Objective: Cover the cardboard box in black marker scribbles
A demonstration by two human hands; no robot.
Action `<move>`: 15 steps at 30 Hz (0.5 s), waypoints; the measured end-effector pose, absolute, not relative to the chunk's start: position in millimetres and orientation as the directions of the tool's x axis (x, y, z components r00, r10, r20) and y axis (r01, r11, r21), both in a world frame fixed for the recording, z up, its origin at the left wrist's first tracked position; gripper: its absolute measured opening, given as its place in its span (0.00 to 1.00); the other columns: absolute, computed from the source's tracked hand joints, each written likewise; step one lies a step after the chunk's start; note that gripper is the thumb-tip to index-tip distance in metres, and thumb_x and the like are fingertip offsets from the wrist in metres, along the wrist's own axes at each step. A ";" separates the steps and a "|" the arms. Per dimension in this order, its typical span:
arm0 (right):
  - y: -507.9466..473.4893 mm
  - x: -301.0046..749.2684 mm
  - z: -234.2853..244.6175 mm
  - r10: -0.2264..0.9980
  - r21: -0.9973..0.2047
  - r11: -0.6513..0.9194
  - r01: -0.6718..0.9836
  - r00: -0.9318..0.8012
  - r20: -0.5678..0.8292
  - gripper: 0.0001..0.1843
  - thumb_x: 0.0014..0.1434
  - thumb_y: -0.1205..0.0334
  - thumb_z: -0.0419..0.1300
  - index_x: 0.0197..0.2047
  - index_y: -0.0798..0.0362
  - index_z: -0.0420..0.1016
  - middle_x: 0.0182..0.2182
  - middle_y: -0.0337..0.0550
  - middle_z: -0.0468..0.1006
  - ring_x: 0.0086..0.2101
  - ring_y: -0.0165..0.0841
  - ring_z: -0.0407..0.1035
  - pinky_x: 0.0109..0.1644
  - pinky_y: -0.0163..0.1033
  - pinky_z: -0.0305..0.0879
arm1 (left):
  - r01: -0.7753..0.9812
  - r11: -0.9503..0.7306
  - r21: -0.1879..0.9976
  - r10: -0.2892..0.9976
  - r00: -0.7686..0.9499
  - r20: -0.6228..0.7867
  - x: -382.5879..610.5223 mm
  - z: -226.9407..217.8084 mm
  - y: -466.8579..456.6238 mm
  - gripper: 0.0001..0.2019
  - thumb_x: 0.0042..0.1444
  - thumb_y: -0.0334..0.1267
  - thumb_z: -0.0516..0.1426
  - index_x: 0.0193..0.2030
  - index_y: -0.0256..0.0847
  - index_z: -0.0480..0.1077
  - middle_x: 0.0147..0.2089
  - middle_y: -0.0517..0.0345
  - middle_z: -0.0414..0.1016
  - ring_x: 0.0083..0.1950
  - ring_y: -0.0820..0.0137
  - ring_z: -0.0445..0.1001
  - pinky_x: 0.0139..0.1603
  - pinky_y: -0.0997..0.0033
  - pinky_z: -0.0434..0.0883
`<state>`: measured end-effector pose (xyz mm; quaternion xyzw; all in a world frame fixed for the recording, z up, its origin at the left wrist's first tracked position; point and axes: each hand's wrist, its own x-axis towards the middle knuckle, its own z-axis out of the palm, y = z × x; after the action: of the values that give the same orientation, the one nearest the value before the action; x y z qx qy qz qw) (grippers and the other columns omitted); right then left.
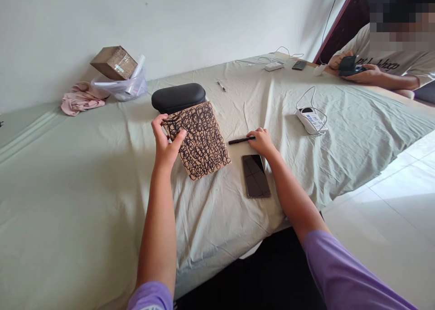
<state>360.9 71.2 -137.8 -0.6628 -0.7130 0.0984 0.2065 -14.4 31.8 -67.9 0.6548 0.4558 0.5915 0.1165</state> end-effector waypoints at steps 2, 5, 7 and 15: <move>72.6 362.0 -138.2 0.985 -0.428 0.113 0.897 -0.043 0.169 0.22 0.64 0.65 0.60 0.58 0.55 0.87 0.51 0.59 0.74 0.57 0.55 0.65 0.66 0.55 0.63 | 0.452 -0.560 0.694 0.733 -0.119 0.669 -13.4 -66.8 30.8 0.35 0.59 0.55 0.69 0.67 0.51 0.60 0.70 0.46 0.64 0.75 0.50 0.66 0.81 0.42 0.61; 73.6 364.0 -139.3 0.982 -0.467 0.124 0.875 -0.043 0.182 0.23 0.64 0.66 0.59 0.59 0.56 0.86 0.52 0.59 0.73 0.59 0.54 0.65 0.65 0.54 0.65 | 0.451 -0.555 0.699 0.736 -0.124 0.665 -12.6 -65.8 30.3 0.35 0.59 0.56 0.69 0.67 0.52 0.60 0.70 0.46 0.64 0.74 0.50 0.66 0.81 0.41 0.61; 74.1 365.7 -140.1 0.980 -0.500 0.137 0.855 -0.046 0.191 0.25 0.63 0.68 0.57 0.60 0.56 0.84 0.52 0.58 0.72 0.60 0.53 0.65 0.65 0.54 0.66 | 0.458 -0.549 0.699 0.741 -0.121 0.661 -13.0 -65.8 30.5 0.35 0.59 0.56 0.69 0.67 0.52 0.60 0.70 0.46 0.64 0.75 0.51 0.66 0.81 0.42 0.61; 69.0 359.7 -134.1 0.964 -0.449 0.226 0.865 -0.133 0.229 0.28 0.65 0.68 0.57 0.64 0.49 0.84 0.59 0.59 0.75 0.63 0.56 0.63 0.69 0.62 0.61 | 0.469 -0.556 0.686 0.733 -0.113 0.671 -13.8 -66.3 30.2 0.34 0.61 0.56 0.68 0.68 0.52 0.60 0.71 0.46 0.64 0.75 0.52 0.67 0.81 0.43 0.62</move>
<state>359.7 69.0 -134.1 -0.6135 -0.7454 0.1041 0.2392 -13.8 30.2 -66.3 0.6563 0.4575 0.5894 0.1120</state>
